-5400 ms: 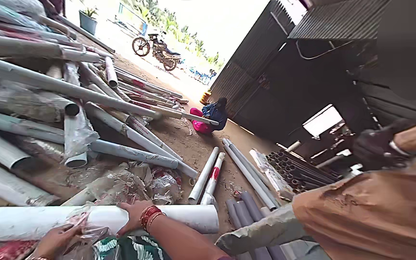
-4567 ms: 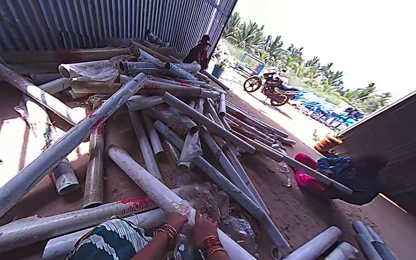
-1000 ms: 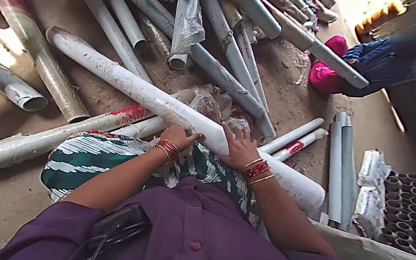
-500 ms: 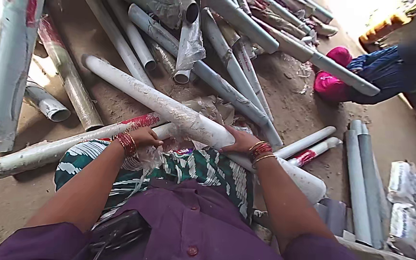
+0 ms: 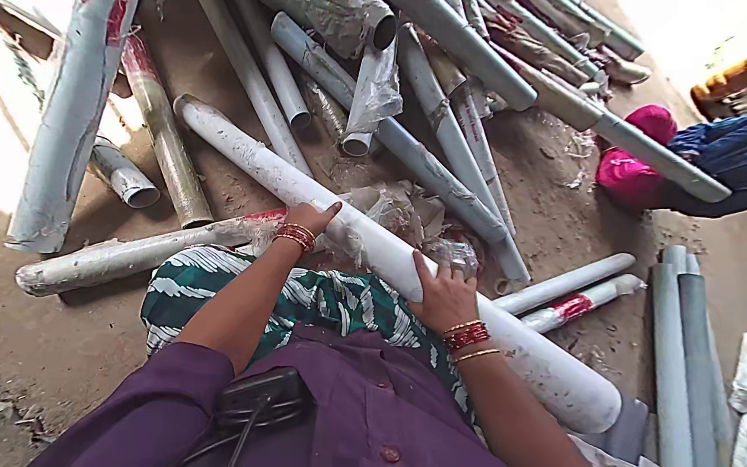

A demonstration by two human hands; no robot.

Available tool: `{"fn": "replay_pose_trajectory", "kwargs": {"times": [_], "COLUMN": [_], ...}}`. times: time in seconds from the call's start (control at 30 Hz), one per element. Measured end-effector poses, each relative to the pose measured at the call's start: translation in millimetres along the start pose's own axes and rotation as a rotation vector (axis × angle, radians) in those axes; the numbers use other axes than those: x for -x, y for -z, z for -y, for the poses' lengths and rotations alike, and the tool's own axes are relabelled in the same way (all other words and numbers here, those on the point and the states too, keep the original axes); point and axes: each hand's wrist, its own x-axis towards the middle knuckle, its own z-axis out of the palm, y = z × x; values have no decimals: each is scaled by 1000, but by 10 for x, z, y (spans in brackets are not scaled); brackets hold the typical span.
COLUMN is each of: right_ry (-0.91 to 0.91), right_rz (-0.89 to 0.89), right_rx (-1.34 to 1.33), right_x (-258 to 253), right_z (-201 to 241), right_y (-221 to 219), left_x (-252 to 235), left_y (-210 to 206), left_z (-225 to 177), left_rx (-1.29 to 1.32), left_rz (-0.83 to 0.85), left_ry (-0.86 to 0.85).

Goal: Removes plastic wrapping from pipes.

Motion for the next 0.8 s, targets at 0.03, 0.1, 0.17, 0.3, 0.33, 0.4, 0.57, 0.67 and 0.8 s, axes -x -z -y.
{"fn": "replay_pose_trajectory", "kwargs": {"times": [0.03, 0.1, 0.17, 0.3, 0.33, 0.4, 0.57, 0.67, 0.8], "right_ry": [-3, -17, -28, -20, -12, -7, -34, -35, -15], "right_rz": [-11, -18, -9, -16, -20, -6, 113, 125, 85], "right_rx": [-10, -23, -37, -39, -42, -56, -100, -94, -90], "right_x": [9, -3, -12, -10, -3, -16, -149, -167, -174], "right_z": [2, 11, 17, -14, -15, -40, -171, -213, -206], "right_y": [-19, -32, -24, -22, -32, -10, 156, 142, 110], "left_x": [50, 208, 220, 89, 84, 121, 149, 119, 87], "left_y": [-149, -361, -500, -541, -518, -455, -124, 223, 680], "left_z": [-4, -86, -161, -110, -84, -54, 169, 379, 657], "left_rx": [112, 292, 324, 230, 212, 211, 46, -241, -465], "left_rz": [158, 389, 430, 375, 377, 344, 212, 83, -179], "left_ry": [40, 94, 87, -51, -77, -67, 54, 144, 383]}}
